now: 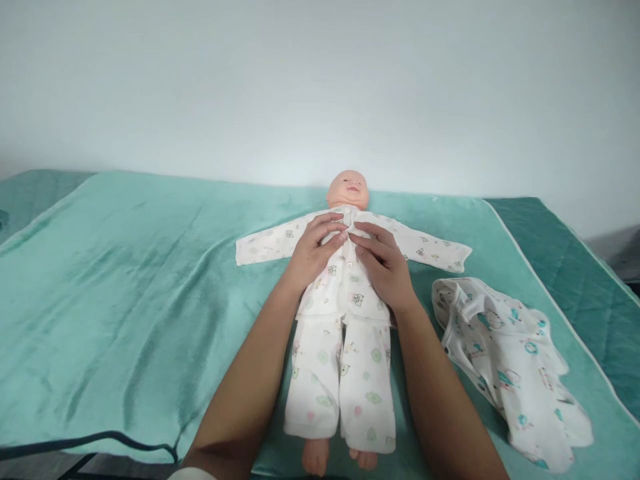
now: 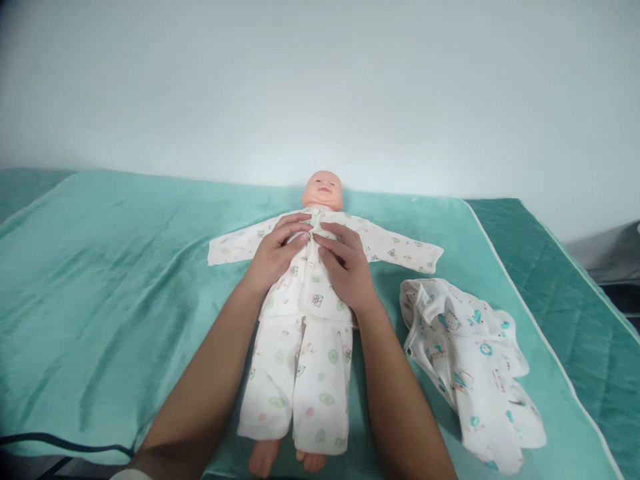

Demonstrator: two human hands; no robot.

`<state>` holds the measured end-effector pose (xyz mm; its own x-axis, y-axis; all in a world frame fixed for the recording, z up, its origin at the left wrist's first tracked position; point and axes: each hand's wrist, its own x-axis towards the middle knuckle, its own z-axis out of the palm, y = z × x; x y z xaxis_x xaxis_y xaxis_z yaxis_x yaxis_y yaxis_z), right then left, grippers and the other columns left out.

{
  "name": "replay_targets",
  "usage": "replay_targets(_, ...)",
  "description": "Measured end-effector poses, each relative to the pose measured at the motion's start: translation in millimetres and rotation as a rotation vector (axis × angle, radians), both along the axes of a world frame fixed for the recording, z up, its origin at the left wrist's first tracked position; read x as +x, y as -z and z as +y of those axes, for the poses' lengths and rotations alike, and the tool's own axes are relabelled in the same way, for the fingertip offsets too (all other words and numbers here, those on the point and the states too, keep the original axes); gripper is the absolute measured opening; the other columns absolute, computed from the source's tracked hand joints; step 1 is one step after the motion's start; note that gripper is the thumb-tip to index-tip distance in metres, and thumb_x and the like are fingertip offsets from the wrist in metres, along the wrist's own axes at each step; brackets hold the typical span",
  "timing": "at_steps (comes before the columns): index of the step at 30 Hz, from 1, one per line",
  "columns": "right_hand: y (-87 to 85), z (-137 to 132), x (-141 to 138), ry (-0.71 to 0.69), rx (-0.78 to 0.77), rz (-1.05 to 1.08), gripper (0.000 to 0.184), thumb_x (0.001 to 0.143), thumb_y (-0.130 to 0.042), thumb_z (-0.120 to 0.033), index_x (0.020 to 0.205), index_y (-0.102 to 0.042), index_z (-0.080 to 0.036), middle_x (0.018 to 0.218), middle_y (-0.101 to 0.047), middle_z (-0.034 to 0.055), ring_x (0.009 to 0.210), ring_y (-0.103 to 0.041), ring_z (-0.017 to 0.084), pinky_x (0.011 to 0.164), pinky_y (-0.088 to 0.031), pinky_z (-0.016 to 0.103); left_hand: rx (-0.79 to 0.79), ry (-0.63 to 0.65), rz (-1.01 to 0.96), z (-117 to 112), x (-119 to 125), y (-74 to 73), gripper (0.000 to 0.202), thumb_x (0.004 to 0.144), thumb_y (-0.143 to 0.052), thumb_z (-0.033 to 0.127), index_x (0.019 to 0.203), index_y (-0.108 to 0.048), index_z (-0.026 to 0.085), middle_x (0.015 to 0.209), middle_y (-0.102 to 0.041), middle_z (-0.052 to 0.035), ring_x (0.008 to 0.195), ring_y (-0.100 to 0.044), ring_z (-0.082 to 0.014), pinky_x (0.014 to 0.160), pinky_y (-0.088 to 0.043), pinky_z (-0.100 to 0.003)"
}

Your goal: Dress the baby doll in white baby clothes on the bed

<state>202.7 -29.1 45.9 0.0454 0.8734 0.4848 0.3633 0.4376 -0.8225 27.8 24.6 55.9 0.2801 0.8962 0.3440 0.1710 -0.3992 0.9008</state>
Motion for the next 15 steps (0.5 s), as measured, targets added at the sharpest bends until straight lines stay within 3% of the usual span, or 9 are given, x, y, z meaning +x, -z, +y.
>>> replay_targets(8, -1.6, -1.4, 0.2, -0.022, -0.007, -0.021, 0.026, 0.096, -0.059, -0.025, 0.115, -0.074, -0.036, 0.140, -0.063, 0.0019, 0.137, -0.052, 0.023, 0.119, -0.040, 0.053, -0.097, -0.017, -0.093, -1.1, 4.4, -4.3, 0.005, 0.088, -0.072, 0.027, 0.091, -0.074, 0.025, 0.135, -0.064, -0.0056, 0.136, -0.057, -0.0230, 0.118, -0.044, -0.042)
replay_targets(15, -1.5, -0.7, -2.2, 0.006, 0.004, 0.027, 0.018, 0.095, -0.061, -0.025, 0.109, -0.071, -0.031, 0.134, -0.065, 0.0043, 0.132, -0.056, 0.023, 0.116, -0.042, 0.050, 0.006, -0.060, -0.041, -2.7, 6.9, -3.7, 0.006, 0.088, -0.071, 0.026, 0.091, -0.076, 0.025, 0.131, -0.066, -0.0054, 0.129, -0.061, -0.0227, 0.118, -0.045, -0.043)
